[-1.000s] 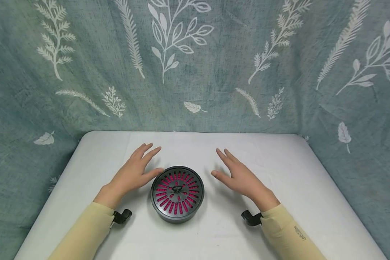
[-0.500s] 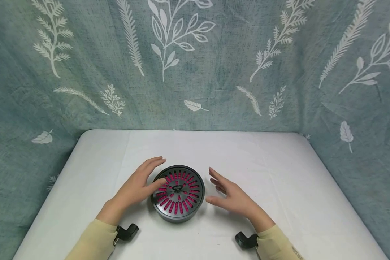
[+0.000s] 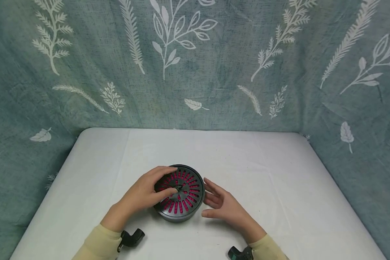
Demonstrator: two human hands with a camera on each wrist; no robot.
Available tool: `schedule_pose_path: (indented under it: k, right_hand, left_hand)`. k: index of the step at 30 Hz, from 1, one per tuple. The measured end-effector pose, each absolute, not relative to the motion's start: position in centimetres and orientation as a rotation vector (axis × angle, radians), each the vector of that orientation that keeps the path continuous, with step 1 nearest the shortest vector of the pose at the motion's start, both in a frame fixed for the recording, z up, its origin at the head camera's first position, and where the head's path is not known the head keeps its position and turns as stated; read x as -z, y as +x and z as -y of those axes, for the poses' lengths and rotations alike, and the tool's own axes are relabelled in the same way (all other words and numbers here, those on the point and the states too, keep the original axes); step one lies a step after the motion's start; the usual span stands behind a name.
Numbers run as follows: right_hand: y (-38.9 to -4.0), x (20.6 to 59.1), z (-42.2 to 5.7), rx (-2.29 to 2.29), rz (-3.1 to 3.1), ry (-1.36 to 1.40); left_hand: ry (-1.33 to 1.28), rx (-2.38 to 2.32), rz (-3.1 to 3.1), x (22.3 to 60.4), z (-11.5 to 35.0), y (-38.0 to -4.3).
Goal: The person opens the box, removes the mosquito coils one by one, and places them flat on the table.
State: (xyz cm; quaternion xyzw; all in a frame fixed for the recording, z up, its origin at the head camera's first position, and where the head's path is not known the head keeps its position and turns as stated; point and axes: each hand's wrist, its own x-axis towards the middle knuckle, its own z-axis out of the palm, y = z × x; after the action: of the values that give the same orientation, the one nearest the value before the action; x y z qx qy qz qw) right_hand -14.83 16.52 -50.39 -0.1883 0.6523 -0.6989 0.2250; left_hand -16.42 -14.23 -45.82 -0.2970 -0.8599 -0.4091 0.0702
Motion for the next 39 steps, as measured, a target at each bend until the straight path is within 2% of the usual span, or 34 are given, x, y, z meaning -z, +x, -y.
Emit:
schedule_pose_path:
  k: [13, 31, 39]
  right_hand:
    - [-14.1, 51.5, -15.0, 1.761, -2.249, -0.566]
    - [-14.4, 51.8, -15.0, 1.733, -2.247, -0.600]
    - [-14.6, 51.9, -14.9, 1.739, -2.251, -0.580]
  left_hand:
    - [-1.033, 1.139, 2.431, 46.3, 13.0, -16.3]
    - [-0.882, 1.150, 2.366, 47.3, 12.2, -16.0]
    - [-0.850, 1.089, 2.328, 45.7, 13.3, -16.4]
